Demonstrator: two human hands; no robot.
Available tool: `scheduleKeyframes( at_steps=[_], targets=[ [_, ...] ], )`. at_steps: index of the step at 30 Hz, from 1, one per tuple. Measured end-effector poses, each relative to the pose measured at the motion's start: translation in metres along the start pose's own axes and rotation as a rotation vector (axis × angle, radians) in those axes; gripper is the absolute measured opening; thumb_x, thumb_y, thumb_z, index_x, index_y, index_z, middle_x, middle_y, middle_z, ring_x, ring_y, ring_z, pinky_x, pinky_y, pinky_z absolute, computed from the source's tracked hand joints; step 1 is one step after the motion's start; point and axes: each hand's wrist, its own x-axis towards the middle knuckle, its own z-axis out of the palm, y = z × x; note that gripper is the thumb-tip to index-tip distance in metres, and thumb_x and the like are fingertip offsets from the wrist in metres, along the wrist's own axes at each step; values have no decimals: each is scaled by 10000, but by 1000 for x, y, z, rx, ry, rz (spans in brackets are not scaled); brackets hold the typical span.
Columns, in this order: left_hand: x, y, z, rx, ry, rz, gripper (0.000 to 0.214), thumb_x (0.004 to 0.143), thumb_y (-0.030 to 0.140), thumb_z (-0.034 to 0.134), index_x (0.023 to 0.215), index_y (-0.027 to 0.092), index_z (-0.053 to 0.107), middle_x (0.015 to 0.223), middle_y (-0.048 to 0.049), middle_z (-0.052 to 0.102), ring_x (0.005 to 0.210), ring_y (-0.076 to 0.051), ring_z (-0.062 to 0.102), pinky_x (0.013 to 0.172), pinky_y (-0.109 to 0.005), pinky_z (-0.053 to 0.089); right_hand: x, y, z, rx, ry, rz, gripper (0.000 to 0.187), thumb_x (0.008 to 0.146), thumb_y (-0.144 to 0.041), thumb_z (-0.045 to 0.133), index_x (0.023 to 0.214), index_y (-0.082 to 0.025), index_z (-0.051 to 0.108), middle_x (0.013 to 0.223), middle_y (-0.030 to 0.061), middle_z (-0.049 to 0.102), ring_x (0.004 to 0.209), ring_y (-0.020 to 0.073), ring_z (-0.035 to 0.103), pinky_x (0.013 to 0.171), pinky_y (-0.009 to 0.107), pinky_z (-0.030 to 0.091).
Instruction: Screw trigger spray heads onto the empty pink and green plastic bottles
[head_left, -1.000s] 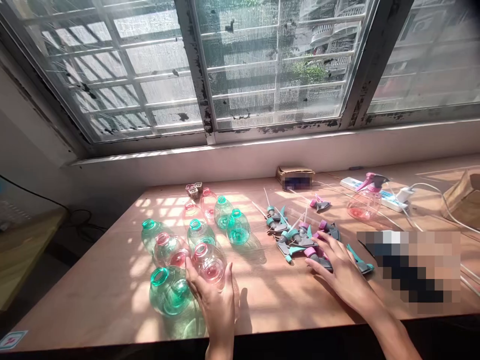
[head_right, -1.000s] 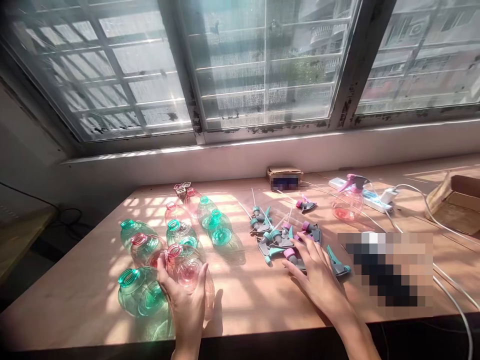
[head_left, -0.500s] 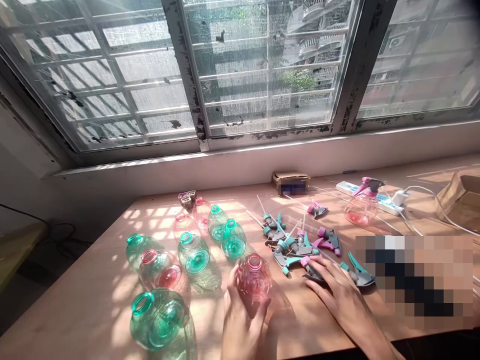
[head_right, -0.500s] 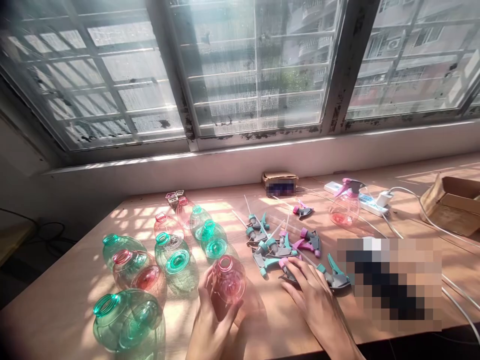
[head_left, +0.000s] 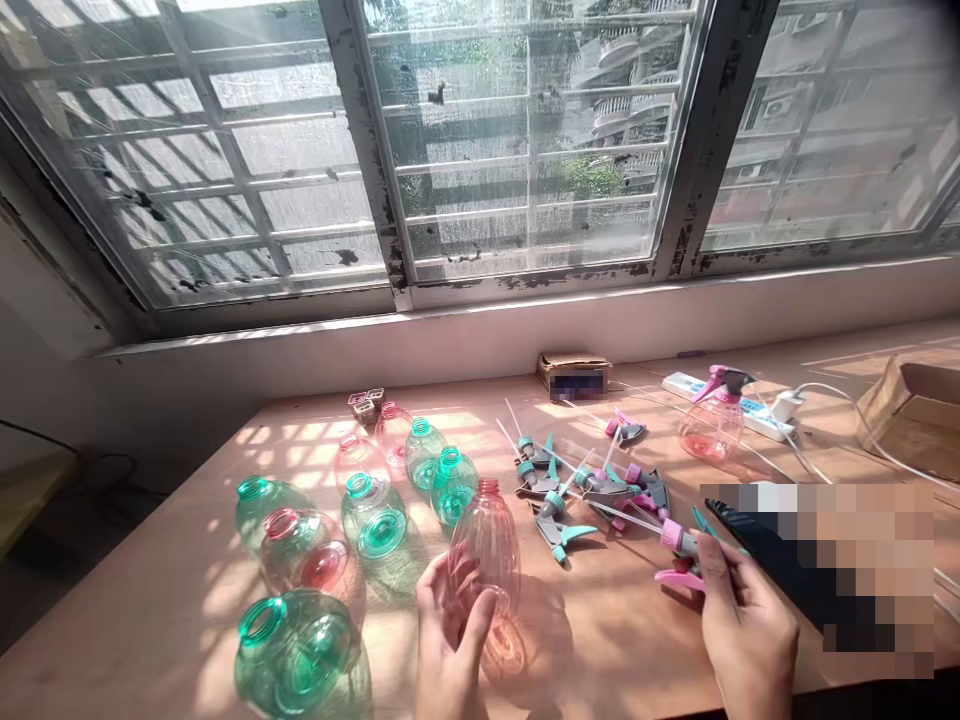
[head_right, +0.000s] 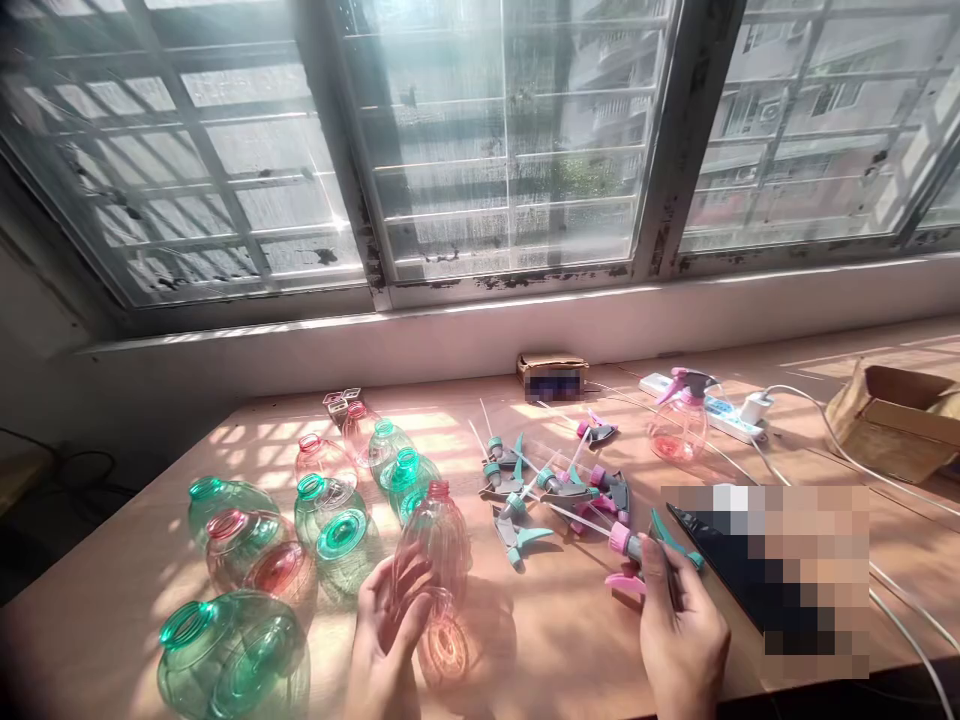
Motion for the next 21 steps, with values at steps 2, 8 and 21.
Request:
scheduleKeyframes(
  at_steps=[2, 8, 21],
  targets=[
    [2, 3, -3, 2, 8, 16, 646, 850, 618, 807, 1339, 264, 575, 1400, -117, 676, 1265, -289, 676, 1034, -408, 586, 2, 1, -3, 149, 64, 109, 502, 911, -678, 711, 1026, -192, 755, 666, 14, 761, 574, 245, 711, 565, 352, 597],
    [0, 1, -10, 52, -71, 49, 717, 787, 553, 815, 1416, 286, 599, 1323, -114, 719, 1084, -303, 746, 872, -400, 651, 5, 5, -4, 380, 30, 212, 530, 697, -698, 877, 905, -223, 768, 726, -3, 764, 540, 214, 665, 447, 336, 582],
    [-10, -12, -13, 84, -326, 87, 859, 832, 673, 771, 1563, 288, 535, 1702, -138, 476, 1517, -417, 506, 1189, -528, 493, -1, 11, -6, 421, -238, 334, 488, 603, -628, 988, 812, -234, 791, 666, -10, 765, 541, 194, 692, 451, 260, 614]
  ],
)
